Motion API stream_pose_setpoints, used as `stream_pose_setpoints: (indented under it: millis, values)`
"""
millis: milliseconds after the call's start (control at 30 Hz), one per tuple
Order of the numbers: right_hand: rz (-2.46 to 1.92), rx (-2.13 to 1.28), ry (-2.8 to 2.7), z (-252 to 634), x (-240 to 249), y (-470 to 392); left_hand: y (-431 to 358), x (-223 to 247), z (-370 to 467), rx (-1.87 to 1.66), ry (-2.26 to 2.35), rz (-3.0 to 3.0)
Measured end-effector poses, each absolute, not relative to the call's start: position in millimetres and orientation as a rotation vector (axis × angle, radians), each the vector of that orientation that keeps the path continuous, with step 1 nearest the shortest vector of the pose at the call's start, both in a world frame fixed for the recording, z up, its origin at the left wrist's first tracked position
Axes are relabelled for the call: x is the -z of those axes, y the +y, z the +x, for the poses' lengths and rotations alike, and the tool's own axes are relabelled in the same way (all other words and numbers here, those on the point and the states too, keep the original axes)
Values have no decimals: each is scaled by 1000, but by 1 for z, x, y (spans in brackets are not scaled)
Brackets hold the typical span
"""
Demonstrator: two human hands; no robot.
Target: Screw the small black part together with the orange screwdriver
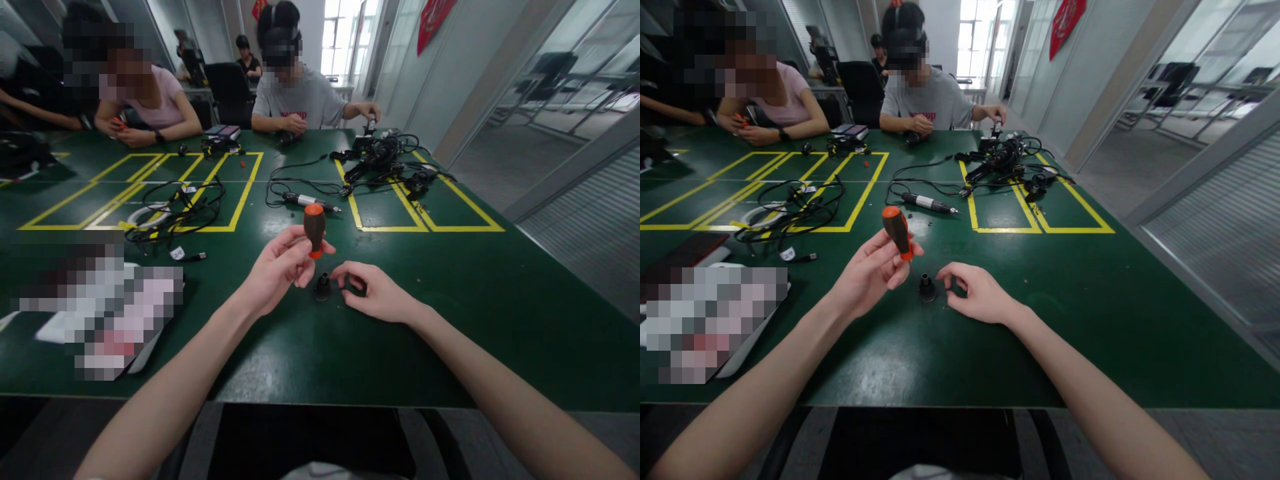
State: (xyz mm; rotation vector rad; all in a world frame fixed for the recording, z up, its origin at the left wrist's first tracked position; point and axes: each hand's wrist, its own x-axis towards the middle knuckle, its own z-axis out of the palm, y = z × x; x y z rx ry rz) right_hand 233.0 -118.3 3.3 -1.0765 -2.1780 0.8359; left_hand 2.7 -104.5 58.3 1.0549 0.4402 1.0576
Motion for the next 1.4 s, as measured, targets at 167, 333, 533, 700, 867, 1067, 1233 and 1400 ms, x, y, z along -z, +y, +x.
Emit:
stream_pose_setpoints:
  millis: [167, 333, 533, 700, 867, 1067, 1233, 1400]
  values:
    - [-1069, -881, -2302, 242, -9, -115, -104, -60, 2, -1029, 450, 1073]
    - [-1064, -922, -2331, 241, -7, -116, -104, -59, 2, -1029, 452, 1065]
    - [-1014, -888, -2373, 237, -2, -116, -105, -59, 3, -1039, 440, 1041]
    - [-1074, -759, -2414, 233, -3, -120, -105, -58, 2, -1045, 441, 1054]
    - [-1091, -705, -2403, 230, -2, -121, -105, -57, 2, -1064, 426, 1055]
    - [-1129, -716, -2306, 230, -4, -121, -104, -57, 1, -1100, 448, 1056]
    - [-1169, -624, -2227, 235, -4, -117, -104, -58, 1, -1062, 439, 1035]
    - [-1144, -565, -2186, 238, -4, -114, -104, -59, 2, -1080, 447, 1060]
